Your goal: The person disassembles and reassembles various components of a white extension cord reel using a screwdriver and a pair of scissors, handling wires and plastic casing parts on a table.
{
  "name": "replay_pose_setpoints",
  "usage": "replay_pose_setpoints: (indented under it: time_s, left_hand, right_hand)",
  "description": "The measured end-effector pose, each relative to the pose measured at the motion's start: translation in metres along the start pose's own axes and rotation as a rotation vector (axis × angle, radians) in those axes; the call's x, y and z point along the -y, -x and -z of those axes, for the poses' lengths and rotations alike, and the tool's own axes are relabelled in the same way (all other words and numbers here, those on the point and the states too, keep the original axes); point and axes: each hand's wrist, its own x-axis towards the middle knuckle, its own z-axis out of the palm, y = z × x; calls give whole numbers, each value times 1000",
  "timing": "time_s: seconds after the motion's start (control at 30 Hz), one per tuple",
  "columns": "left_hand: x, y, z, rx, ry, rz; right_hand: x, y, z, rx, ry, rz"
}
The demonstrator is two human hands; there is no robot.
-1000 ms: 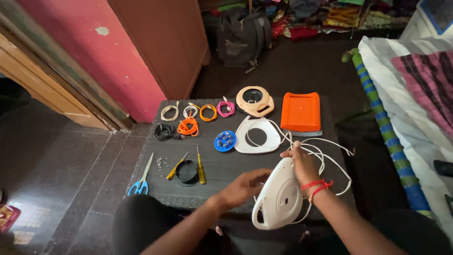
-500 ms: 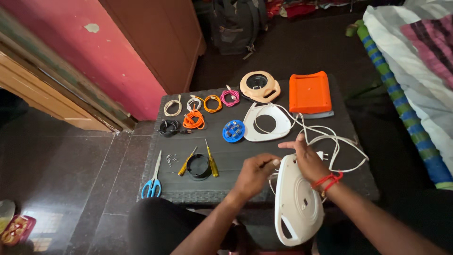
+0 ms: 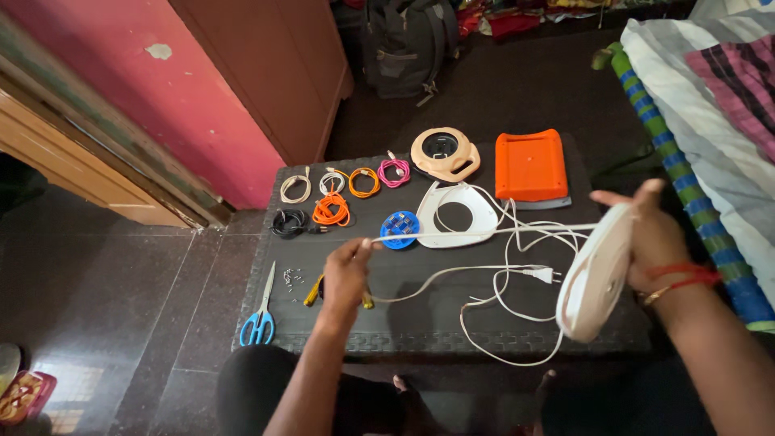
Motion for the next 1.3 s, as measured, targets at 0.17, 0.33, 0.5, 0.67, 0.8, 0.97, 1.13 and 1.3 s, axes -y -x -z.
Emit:
replay_pose_setpoints:
  time_s: [0.17,0.33,0.5,0.67,0.8,0.97,1.13,1.3]
  left_hand:
    - [20,12,-17,-48,-364,-644]
    - [-24,69,-70,418,-105,-525]
    - [-13,87,-117,719,278,-230]
    - [3,70,-118,681,198,-137]
    - [-17,55,-99,631,91,-147]
    - [-26,41,-75,564,2,-87]
    - [-5,22,-38,509,-232,-43]
    - [7,37,-44,223,-633,-510]
  right_hand:
    - [-9,-9,6,-47,270,32]
    - [-50,11,-36,136,640,332]
    - [-78,27,-74,261,596,400]
    - [-71,27,-74,260,562,309]
    - [-53,22,-67,270,591,321]
    - [-39,12,-58,188,809,181]
    - [-34,-18,-16,9,586,300]
    - [-55,-31,-11,91,713,556]
